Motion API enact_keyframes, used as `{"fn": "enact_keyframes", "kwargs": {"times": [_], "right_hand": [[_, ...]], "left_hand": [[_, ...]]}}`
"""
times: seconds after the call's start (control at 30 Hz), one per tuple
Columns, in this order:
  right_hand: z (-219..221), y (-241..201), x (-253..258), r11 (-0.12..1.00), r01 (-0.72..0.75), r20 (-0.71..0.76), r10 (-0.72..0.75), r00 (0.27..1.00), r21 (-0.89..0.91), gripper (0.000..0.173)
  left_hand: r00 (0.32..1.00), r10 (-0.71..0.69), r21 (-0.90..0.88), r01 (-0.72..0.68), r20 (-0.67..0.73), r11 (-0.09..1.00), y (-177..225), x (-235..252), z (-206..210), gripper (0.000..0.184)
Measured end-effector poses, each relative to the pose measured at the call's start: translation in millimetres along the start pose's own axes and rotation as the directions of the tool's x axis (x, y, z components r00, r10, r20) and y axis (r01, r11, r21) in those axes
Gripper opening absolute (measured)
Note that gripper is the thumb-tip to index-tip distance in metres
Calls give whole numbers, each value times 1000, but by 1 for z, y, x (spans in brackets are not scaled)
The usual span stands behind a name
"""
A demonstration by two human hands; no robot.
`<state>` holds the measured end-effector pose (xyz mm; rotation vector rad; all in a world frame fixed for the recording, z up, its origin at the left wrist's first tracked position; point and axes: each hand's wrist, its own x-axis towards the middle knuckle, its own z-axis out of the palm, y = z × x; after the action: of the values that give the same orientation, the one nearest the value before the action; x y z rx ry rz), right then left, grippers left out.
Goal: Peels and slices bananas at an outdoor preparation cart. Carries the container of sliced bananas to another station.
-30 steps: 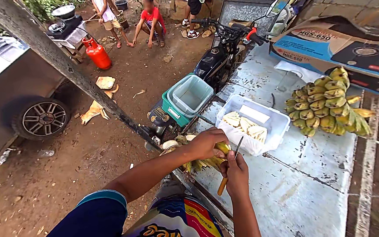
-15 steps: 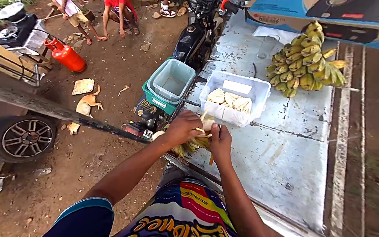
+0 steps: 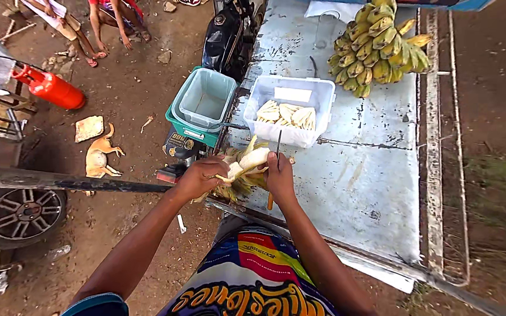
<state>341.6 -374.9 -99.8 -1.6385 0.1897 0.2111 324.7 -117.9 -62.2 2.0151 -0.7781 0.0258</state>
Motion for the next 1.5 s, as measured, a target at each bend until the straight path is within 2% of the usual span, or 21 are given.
{"fn": "enact_keyframes", "kwargs": {"times": [0.1, 0.17, 0.23, 0.3, 0.33, 0.4, 0.47, 0.53, 0.63, 0.77, 0.83, 0.93, 1.0, 1.07, 1.13, 1.2, 1.27, 1.37, 1.43, 1.5], "right_hand": [[-2, 1, 1, 994, -59, 8, 58, 998, 94, 35], [-7, 3, -2, 992, -46, 27, 43, 999, 121, 34], [-11, 6, -8, 996, 42, 61, -47, 997, 80, 34], [-11, 3, -13, 991, 134, 113, -133, 985, -1, 36], [-10, 1, -16, 983, 177, 136, -170, 976, -41, 39], [-9, -3, -24, 960, 262, 177, -243, 954, -97, 40], [-7, -5, -28, 945, 312, 196, -288, 937, -104, 37], [-5, -4, -29, 945, 316, 200, -295, 934, -81, 33], [-7, -4, -31, 963, 269, 166, -263, 951, -19, 30], [-13, -5, -39, 992, 116, 109, -120, 987, 43, 28], [-19, 0, -42, 998, 49, 91, -53, 994, 49, 27], [-29, 7, -44, 999, 32, 80, -33, 996, 15, 25], [-33, 4, -48, 980, 155, 26, -153, 988, -128, 25], [-35, -8, -53, 922, 323, -13, -333, 943, -211, 31], [-36, -23, -56, 871, 456, 45, -456, 889, -183, 41], [-33, -32, -55, 869, 489, 106, -481, 870, -73, 47], [-30, -36, -54, 908, 415, 99, -419, 903, 59, 44], [-31, -42, -59, 922, 230, 40, -255, 966, 312, 32], [-34, -44, -64, 868, 72, 96, -136, 986, 492, 23], [-38, -45, -69, 820, -56, 188, -64, 980, 569, 17]], "left_hand": [[997, -56, -43, 59, 53, 997, -6, -12, -9, 9], [983, -121, -38, 128, 136, 991, -8, -15, -12, 11], [945, -214, 15, 217, 246, 976, -3, -9, -13, 22], [881, -360, 104, 345, 305, 933, 13, 9, -17, 43], [852, -421, 142, 397, 310, 907, 21, 20, -16, 51], [840, -486, 237, 435, 239, 869, 31, 40, -4, 60], [856, -490, 313, 427, 163, 849, 34, 57, 11, 61], [876, -447, 312, 381, 178, 870, 31, 67, 21, 58], [853, -472, 283, 406, 222, 869, 31, 77, 25, 49], [813, -568, 257, 525, 131, 811, 25, 80, 28, 47], [789, -614, 203, 598, 23, 775, 17, 79, 31, 49], [753, -639, -13, 645, -155, 764, 8, 82, 26, 50], [739, -618, -192, 588, -268, 786, 15, 83, 25, 46], [738, -582, -358, 470, -343, 807, 33, 87, 28, 39], [738, -575, -503, 368, -353, 782, 58, 90, 37, 35], [748, -580, -598, 314, -323, 738, 79, 95, 51, 33], [769, -557, -630, 270, -315, 728, 88, 101, 68, 30], [815, -489, -578, 246, -311, 778, 83, 102, 84, 39], [851, -455, -573, 241, -264, 783, 77, 101, 88, 48], [822, -523, -664, 262, -227, 701, 78, 102, 94, 58]]}}
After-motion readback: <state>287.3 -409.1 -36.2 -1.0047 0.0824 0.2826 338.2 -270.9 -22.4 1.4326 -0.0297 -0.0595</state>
